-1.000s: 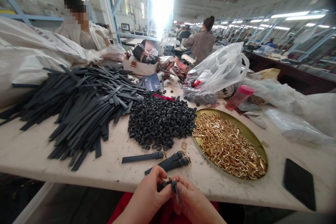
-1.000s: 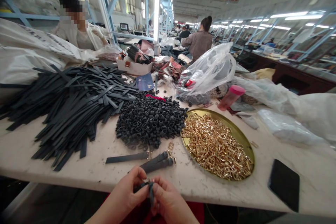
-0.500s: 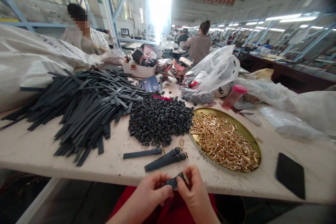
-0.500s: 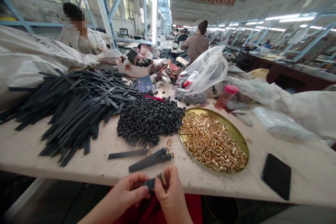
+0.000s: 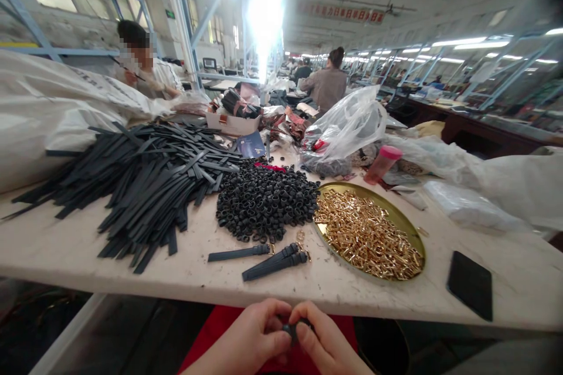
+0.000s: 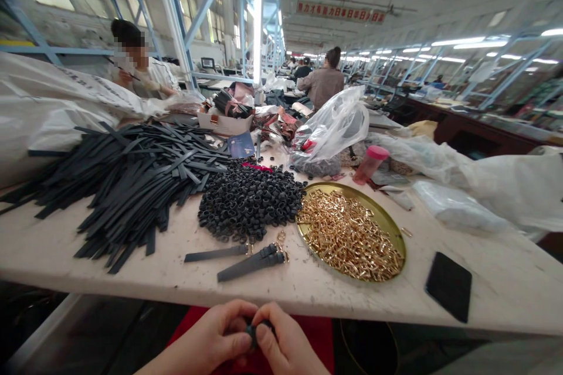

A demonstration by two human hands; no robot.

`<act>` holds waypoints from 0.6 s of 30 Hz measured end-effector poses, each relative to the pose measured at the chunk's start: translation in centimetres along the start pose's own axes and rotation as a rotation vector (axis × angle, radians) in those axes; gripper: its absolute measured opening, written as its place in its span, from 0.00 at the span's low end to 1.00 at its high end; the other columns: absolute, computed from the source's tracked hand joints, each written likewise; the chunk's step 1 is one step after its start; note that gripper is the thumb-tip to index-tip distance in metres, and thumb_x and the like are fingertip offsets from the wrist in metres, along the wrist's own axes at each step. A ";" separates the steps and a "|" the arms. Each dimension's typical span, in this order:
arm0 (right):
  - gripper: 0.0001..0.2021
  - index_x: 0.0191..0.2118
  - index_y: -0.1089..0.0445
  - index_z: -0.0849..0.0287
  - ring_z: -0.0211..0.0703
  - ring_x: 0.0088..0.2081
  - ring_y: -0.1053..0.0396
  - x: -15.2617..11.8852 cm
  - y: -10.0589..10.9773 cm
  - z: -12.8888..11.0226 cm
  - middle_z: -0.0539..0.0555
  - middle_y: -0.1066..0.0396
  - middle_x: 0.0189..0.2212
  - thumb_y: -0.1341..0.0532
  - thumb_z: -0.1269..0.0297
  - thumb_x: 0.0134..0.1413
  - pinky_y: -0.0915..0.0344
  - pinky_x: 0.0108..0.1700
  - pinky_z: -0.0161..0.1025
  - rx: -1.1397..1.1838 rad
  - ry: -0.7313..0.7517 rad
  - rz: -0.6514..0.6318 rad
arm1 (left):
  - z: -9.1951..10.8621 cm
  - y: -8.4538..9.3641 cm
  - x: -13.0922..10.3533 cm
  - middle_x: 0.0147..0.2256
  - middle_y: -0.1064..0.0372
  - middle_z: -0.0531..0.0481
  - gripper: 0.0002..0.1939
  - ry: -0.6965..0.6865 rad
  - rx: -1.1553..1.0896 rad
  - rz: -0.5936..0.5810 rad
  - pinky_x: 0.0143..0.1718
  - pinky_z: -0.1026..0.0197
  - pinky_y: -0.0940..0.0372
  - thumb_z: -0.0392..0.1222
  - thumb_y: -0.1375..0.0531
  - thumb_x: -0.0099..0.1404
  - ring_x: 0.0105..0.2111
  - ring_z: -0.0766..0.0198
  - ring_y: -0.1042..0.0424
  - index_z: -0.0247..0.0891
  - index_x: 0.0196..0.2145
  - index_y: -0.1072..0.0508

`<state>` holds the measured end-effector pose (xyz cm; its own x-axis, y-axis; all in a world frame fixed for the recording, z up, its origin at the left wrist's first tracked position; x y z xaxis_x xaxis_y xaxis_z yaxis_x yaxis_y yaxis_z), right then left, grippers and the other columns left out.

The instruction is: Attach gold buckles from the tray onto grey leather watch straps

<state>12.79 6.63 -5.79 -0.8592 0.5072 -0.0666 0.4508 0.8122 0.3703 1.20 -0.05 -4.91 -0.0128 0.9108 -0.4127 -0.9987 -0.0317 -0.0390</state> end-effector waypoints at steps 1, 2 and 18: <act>0.15 0.35 0.41 0.57 0.38 0.28 0.37 0.0 -0.3 0.3 0.51 0.35 0.26 0.57 0.55 0.57 0.40 0.30 0.34 0.026 0.011 0.009 | 0.2 0.1 -0.1 0.23 0.31 0.55 0.18 -0.026 0.072 0.012 0.23 0.68 0.43 0.32 0.46 0.49 0.24 0.67 0.32 0.36 0.40 0.32; 0.16 0.36 0.41 0.57 0.39 0.28 0.36 0.2 -0.5 0.6 0.52 0.34 0.27 0.59 0.54 0.58 0.39 0.30 0.34 0.038 0.023 0.017 | 0.5 0.2 -0.2 0.24 0.30 0.55 0.18 -0.046 0.148 0.027 0.23 0.68 0.43 0.32 0.47 0.49 0.25 0.65 0.32 0.37 0.40 0.32; 0.11 0.35 0.35 0.57 0.46 0.37 0.34 8.6 4.8 3.3 0.55 0.31 0.32 0.52 0.60 0.56 0.37 0.41 0.44 -0.472 0.130 0.504 | 3.3 10.3 4.6 0.35 0.32 0.43 0.12 -0.114 1.382 0.466 0.41 0.51 0.39 0.30 0.52 0.59 0.39 0.53 0.34 0.36 0.35 0.30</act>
Point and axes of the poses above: each hand's wrist, its own x-axis towards the middle knuckle, its own y-axis out of the back of the hand, z = x × y, the point moved 4 cm from there along x, towards the middle knuckle
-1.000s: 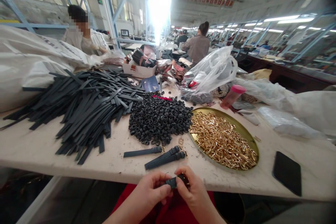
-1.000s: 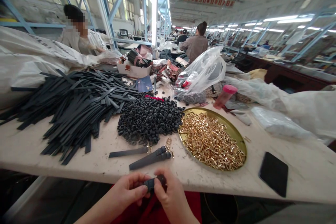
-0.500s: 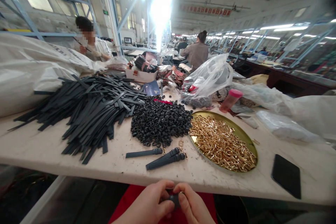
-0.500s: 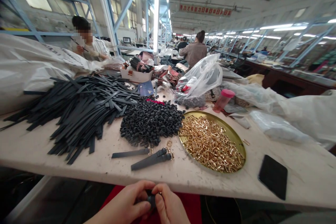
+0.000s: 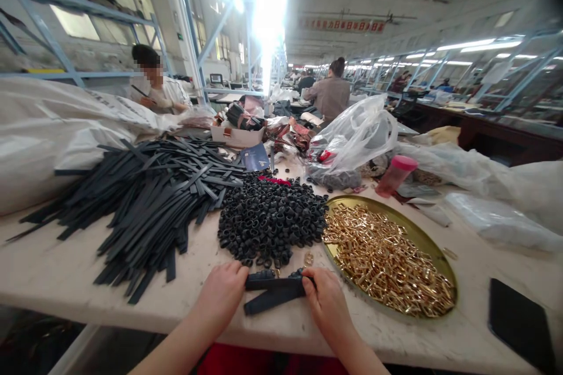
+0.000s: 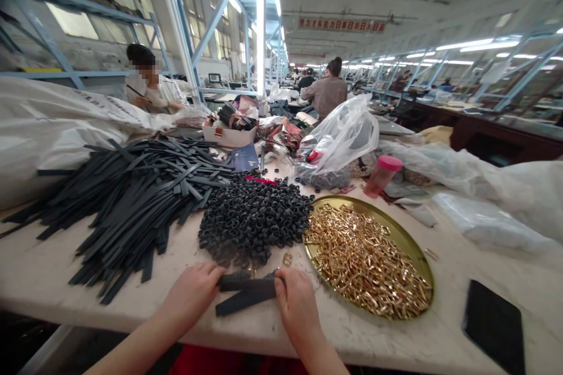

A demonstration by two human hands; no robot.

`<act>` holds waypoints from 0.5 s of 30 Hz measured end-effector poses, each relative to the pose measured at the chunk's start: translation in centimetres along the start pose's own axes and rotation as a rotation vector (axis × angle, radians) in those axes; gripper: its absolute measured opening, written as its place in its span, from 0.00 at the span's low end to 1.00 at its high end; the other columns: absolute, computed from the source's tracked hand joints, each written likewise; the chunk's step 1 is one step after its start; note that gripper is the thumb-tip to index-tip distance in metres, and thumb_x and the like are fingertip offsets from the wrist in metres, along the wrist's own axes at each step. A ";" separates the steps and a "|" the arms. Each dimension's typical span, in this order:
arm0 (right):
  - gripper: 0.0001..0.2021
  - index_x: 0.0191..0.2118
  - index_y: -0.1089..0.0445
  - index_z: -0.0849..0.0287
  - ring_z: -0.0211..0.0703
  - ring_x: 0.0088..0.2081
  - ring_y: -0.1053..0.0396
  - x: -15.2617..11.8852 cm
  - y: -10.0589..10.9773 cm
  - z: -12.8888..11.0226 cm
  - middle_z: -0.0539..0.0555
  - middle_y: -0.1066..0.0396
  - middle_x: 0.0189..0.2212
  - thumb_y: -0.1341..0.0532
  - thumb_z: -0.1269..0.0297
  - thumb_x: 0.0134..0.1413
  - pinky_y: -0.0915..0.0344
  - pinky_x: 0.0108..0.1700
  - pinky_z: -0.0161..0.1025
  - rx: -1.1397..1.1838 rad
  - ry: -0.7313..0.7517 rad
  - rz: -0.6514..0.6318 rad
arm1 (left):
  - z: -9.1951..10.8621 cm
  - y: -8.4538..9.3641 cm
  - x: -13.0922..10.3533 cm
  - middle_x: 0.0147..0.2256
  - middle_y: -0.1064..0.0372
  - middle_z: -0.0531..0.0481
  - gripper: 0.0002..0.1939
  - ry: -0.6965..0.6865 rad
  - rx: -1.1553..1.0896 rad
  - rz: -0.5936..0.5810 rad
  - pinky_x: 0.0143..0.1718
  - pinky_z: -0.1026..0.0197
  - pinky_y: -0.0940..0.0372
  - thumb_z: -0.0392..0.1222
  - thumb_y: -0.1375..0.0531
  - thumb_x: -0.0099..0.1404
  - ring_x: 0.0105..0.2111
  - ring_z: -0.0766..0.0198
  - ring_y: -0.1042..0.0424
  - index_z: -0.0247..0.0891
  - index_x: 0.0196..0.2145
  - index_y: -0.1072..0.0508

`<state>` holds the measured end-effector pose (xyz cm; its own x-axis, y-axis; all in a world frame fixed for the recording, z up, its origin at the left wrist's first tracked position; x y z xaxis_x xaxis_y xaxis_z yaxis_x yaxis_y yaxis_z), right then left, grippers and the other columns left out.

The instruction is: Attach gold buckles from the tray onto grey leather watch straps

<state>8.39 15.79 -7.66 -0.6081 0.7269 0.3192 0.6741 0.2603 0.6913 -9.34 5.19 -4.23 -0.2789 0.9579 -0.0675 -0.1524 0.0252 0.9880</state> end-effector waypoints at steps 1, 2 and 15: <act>0.11 0.35 0.36 0.57 0.45 0.37 0.34 0.3 -0.6 0.3 0.55 0.31 0.32 0.53 0.60 0.57 0.37 0.40 0.44 0.019 -0.014 0.016 | -0.5 -0.4 0.3 0.34 0.33 0.43 0.12 -0.007 0.022 -0.009 0.40 0.51 0.39 0.29 0.52 0.58 0.37 0.53 0.34 0.36 0.33 0.30; 0.11 0.35 0.36 0.57 0.45 0.37 0.34 0.3 -1.1 0.5 0.55 0.31 0.31 0.53 0.60 0.57 0.37 0.39 0.43 0.046 -0.035 0.032 | -0.9 -0.8 0.5 0.33 0.33 0.44 0.12 -0.014 0.021 -0.018 0.39 0.52 0.38 0.29 0.53 0.58 0.37 0.54 0.34 0.35 0.32 0.31; 0.11 0.35 0.35 0.56 0.46 0.39 0.35 -0.7 -3.0 0.3 0.55 0.32 0.34 0.51 0.59 0.56 0.36 0.42 0.44 0.146 -0.066 -0.031 | -1.6 2.7 -1.3 0.35 0.36 0.47 0.12 0.097 -0.221 0.087 0.42 0.60 0.39 0.29 0.53 0.58 0.38 0.61 0.36 0.38 0.35 0.32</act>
<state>6.95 14.64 -10.11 -0.6039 0.7560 0.2525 0.7122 0.3697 0.5967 -10.94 3.53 -1.69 -0.3879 0.9217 -0.0073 -0.3246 -0.1292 0.9370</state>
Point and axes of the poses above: each hand's wrist, its own x-axis towards the middle knuckle, its own y-axis out of the back of the hand, z = x × y, the point moved 4 cm from there along x, towards the middle knuckle
